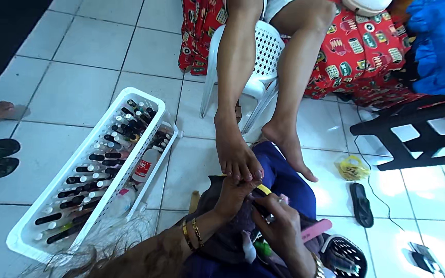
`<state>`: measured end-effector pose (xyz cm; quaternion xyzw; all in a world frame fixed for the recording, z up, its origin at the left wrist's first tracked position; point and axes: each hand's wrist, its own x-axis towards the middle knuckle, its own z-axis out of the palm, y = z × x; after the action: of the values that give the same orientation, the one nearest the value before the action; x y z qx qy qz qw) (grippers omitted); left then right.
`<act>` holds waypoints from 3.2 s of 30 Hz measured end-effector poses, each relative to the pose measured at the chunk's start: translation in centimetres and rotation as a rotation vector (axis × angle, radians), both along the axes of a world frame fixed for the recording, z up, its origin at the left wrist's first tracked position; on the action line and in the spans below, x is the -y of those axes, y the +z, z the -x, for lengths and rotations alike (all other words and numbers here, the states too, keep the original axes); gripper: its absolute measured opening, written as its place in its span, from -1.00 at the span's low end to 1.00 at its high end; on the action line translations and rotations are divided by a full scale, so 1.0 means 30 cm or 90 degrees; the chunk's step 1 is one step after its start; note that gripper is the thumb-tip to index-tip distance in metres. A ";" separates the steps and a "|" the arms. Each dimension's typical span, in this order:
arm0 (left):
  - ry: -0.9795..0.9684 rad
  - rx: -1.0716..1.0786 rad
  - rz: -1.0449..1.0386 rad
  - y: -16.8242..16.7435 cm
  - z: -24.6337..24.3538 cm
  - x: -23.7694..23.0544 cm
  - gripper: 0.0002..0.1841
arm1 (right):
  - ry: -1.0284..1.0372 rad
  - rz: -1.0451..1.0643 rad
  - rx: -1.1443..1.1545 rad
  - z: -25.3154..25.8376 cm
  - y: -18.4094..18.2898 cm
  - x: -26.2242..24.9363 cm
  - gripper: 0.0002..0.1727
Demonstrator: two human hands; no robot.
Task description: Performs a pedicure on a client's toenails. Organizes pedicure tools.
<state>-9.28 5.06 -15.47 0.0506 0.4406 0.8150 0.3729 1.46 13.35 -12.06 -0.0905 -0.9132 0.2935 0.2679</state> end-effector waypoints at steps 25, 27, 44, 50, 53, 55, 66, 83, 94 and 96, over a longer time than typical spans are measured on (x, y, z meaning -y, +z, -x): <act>-0.060 -0.116 0.077 -0.037 0.003 0.045 -0.88 | 0.123 0.017 0.613 -0.003 0.221 -0.250 -0.84; -0.052 -0.122 0.054 -0.042 -0.002 0.040 -0.86 | 0.112 0.025 0.694 -0.080 0.178 -0.213 -0.78; -0.049 -0.089 0.008 -0.031 -0.005 0.017 -0.80 | -0.195 0.043 0.925 -0.173 0.088 -0.047 -0.56; -0.048 -0.095 -0.015 -0.035 0.001 0.025 -0.78 | -0.257 0.086 0.874 -0.216 0.103 -0.029 -0.55; -0.047 -0.081 -0.027 -0.038 0.006 0.026 -0.78 | -0.264 0.113 0.788 -0.256 0.119 -0.013 -0.59; -0.052 -0.072 -0.022 -0.035 0.007 0.025 -0.80 | -0.237 0.108 0.674 -0.295 0.115 -0.001 -0.65; -0.100 -0.081 0.056 0.019 0.030 0.050 -0.82 | 0.031 0.205 0.248 -0.110 0.009 -0.110 -0.81; -0.072 -0.031 -0.019 -0.001 0.027 0.057 -0.86 | 0.225 0.444 0.252 0.295 0.205 -0.311 -0.85; -0.070 -0.009 -0.033 0.005 0.025 0.055 -0.88 | 0.230 0.389 0.306 0.308 0.235 -0.304 -0.85; -0.066 -0.009 -0.030 0.007 0.023 0.054 -0.89 | 0.227 0.380 0.315 0.311 0.244 -0.296 -0.85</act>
<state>-9.98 3.45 -15.26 0.0880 0.4210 0.8044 0.4098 -7.86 22.23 -4.72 -0.0724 -0.8265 0.5558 -0.0523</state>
